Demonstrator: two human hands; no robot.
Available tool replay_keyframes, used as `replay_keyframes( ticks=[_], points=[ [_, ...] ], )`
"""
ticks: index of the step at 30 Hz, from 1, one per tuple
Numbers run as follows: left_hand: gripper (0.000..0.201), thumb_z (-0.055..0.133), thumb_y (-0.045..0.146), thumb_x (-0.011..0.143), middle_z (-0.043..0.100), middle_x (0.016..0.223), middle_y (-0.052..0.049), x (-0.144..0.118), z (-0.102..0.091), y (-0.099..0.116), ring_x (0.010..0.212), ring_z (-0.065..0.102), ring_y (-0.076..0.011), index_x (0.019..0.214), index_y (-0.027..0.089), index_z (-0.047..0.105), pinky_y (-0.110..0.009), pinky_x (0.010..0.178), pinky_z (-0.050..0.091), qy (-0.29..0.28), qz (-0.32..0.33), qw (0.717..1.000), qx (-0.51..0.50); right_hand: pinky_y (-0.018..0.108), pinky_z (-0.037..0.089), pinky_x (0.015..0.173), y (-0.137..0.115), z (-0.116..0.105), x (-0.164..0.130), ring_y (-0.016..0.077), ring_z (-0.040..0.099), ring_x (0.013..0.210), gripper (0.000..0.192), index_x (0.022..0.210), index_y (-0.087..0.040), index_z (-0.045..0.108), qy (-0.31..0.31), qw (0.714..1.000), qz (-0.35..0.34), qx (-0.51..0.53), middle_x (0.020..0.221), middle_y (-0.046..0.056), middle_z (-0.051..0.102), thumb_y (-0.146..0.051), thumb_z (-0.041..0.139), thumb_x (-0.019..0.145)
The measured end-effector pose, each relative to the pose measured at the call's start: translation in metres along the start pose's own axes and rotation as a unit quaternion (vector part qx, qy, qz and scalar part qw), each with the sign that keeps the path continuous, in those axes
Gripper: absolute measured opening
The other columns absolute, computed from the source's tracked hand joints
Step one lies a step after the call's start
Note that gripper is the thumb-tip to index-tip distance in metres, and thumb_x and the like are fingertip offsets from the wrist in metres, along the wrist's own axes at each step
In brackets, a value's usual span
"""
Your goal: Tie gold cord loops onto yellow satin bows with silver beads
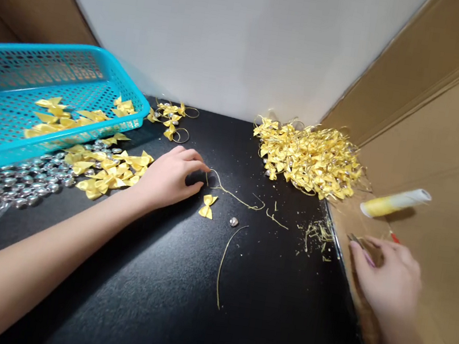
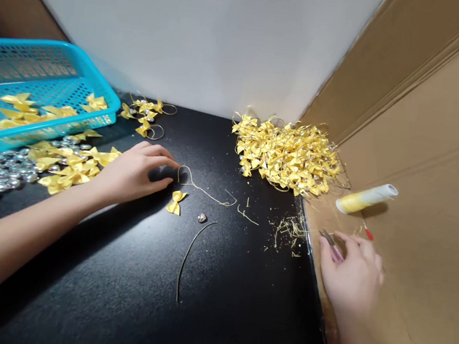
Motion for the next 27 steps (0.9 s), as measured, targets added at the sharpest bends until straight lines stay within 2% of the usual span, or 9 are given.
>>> replay_keyframes(
  ticks=[3, 7, 13, 17, 21, 24, 27],
  points=[
    [0.022, 0.059, 0.029, 0.085, 0.066, 0.106, -0.009, 0.008, 0.004, -0.005, 0.091, 0.055, -0.0239, 0.099, 0.02, 0.073, -0.038, 0.083, 0.046, -0.02, 0.083, 0.996, 0.019, 0.048, 0.047, 0.084, -0.036, -0.01, 0.014, 0.0312, 0.06, 0.089, 0.037, 0.095, -0.017, 0.068, 0.012, 0.992, -0.087, 0.088, 0.095, 0.013, 0.064, -0.049, 0.055, 0.083],
    [0.021, 0.056, 0.032, 0.092, 0.069, 0.106, -0.005, 0.017, 0.011, -0.007, 0.088, 0.055, -0.0207, 0.089, 0.026, 0.075, -0.034, 0.08, 0.041, -0.064, 0.193, 0.979, 0.024, 0.044, 0.048, 0.086, -0.09, -0.017, 0.03, 0.0283, 0.061, 0.092, 0.026, 0.094, -0.017, 0.066, -0.014, 0.967, -0.173, 0.186, 0.096, 0.011, 0.064, -0.04, 0.059, 0.084],
    [0.02, 0.054, 0.031, 0.093, 0.071, 0.095, -0.003, 0.022, 0.016, -0.003, 0.084, 0.054, -0.0192, 0.083, 0.022, 0.069, -0.031, 0.072, 0.037, -0.069, 0.246, 0.966, 0.037, 0.041, 0.05, 0.083, -0.161, -0.009, 0.041, 0.0252, 0.061, 0.091, 0.014, 0.092, -0.019, 0.065, -0.064, 0.925, -0.267, 0.263, 0.093, 0.008, 0.063, -0.029, 0.062, 0.084],
    [0.022, 0.052, 0.027, 0.094, 0.067, 0.086, -0.005, 0.022, 0.022, -0.004, 0.08, 0.053, -0.0194, 0.078, 0.019, 0.064, -0.031, 0.07, 0.037, -0.052, 0.202, 0.978, -0.025, 0.041, 0.049, 0.086, -0.198, 0.0, 0.047, 0.0242, 0.061, 0.093, 0.009, 0.089, -0.018, 0.064, -0.097, 0.896, -0.303, 0.31, 0.093, 0.008, 0.062, -0.024, 0.063, 0.082],
    [0.021, 0.05, 0.023, 0.092, 0.064, 0.084, -0.007, 0.02, 0.025, -0.011, 0.079, 0.053, -0.0201, 0.075, 0.018, 0.06, -0.033, 0.075, 0.042, -0.01, 0.137, 0.985, -0.104, 0.042, 0.049, 0.086, -0.221, 0.014, 0.052, 0.0235, 0.06, 0.092, 0.006, 0.085, -0.018, 0.065, -0.127, 0.883, -0.303, 0.335, 0.093, 0.007, 0.063, -0.022, 0.065, 0.081],
    [0.02, 0.042, 0.023, 0.095, 0.063, 0.088, -0.008, 0.02, 0.017, -0.013, 0.084, 0.055, -0.0204, 0.082, 0.017, 0.056, -0.034, 0.08, 0.044, 0.042, 0.086, 0.987, -0.133, 0.042, 0.048, 0.087, -0.234, 0.023, 0.053, 0.0226, 0.061, 0.091, 0.005, 0.084, -0.018, 0.066, -0.162, 0.871, -0.302, 0.352, 0.092, 0.006, 0.065, -0.021, 0.066, 0.08],
    [0.021, 0.037, 0.028, 0.098, 0.065, 0.096, -0.009, 0.023, 0.002, -0.009, 0.089, 0.058, -0.0195, 0.091, 0.016, 0.054, -0.034, 0.079, 0.047, 0.084, 0.029, 0.975, -0.203, 0.042, 0.047, 0.09, -0.244, 0.019, 0.057, 0.022, 0.061, 0.094, 0.009, 0.09, -0.019, 0.068, -0.152, 0.863, -0.295, 0.381, 0.096, 0.006, 0.066, -0.021, 0.065, 0.081]
  ],
)
Point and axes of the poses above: each hand's wrist, its own x-axis towards the middle knuckle, its own z-axis out of the palm, y = z × x, the point moved 5 cm from there along x, towards the middle knuckle
